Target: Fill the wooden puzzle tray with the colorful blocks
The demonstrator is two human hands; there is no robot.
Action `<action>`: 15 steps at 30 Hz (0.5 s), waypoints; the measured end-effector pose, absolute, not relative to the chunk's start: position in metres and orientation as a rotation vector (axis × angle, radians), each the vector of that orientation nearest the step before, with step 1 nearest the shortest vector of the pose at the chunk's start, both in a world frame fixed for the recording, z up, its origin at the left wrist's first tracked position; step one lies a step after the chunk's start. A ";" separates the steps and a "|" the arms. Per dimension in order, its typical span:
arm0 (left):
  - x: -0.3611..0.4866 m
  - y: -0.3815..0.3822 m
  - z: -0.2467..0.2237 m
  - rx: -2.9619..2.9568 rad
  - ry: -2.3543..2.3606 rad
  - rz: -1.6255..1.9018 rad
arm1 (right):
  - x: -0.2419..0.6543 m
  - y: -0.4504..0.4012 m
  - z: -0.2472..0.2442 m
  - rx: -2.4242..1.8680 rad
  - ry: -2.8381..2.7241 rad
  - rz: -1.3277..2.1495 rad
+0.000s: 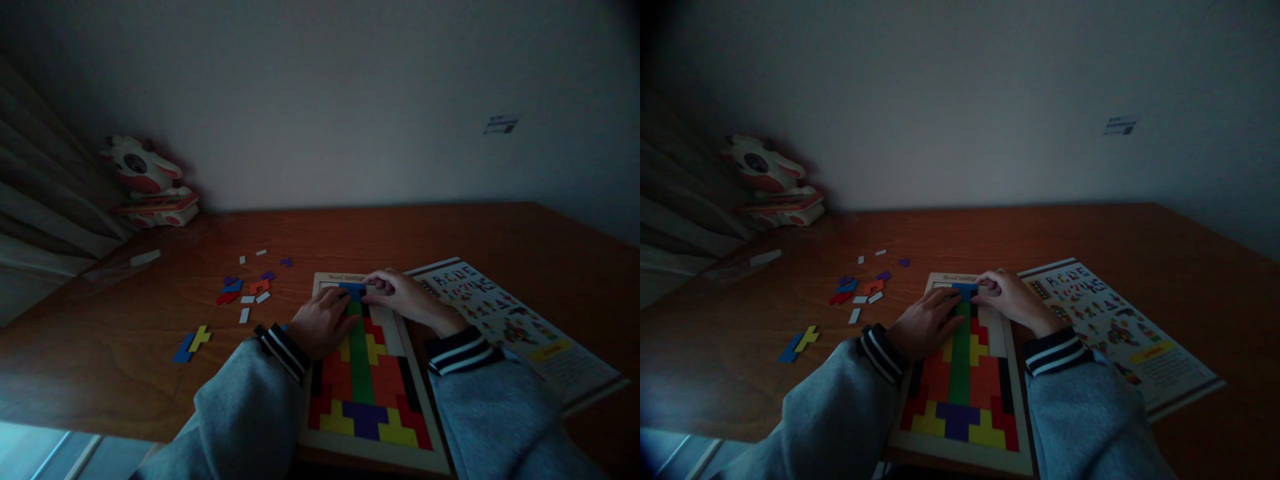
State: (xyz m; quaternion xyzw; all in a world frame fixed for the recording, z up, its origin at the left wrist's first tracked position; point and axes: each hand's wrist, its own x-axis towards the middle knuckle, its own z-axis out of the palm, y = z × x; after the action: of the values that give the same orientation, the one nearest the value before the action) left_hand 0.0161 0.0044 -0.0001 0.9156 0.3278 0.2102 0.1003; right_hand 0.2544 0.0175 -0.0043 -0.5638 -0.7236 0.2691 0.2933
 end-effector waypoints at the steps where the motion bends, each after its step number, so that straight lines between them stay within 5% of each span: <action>1: 0.016 0.004 0.000 2.706 0.970 0.623 | 0.254 0.018 -0.005 -1.495 -1.921 0.723; 15: -0.012 0.016 0.009 2.734 1.102 0.829 | 0.250 0.004 0.004 -1.434 -1.884 0.484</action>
State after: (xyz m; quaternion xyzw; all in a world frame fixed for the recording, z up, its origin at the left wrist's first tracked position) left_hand -0.0125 0.0158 0.0088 0.8922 0.3594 0.2706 0.0396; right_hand 0.2496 0.0038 0.0040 -0.5547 -0.7289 0.1875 0.3548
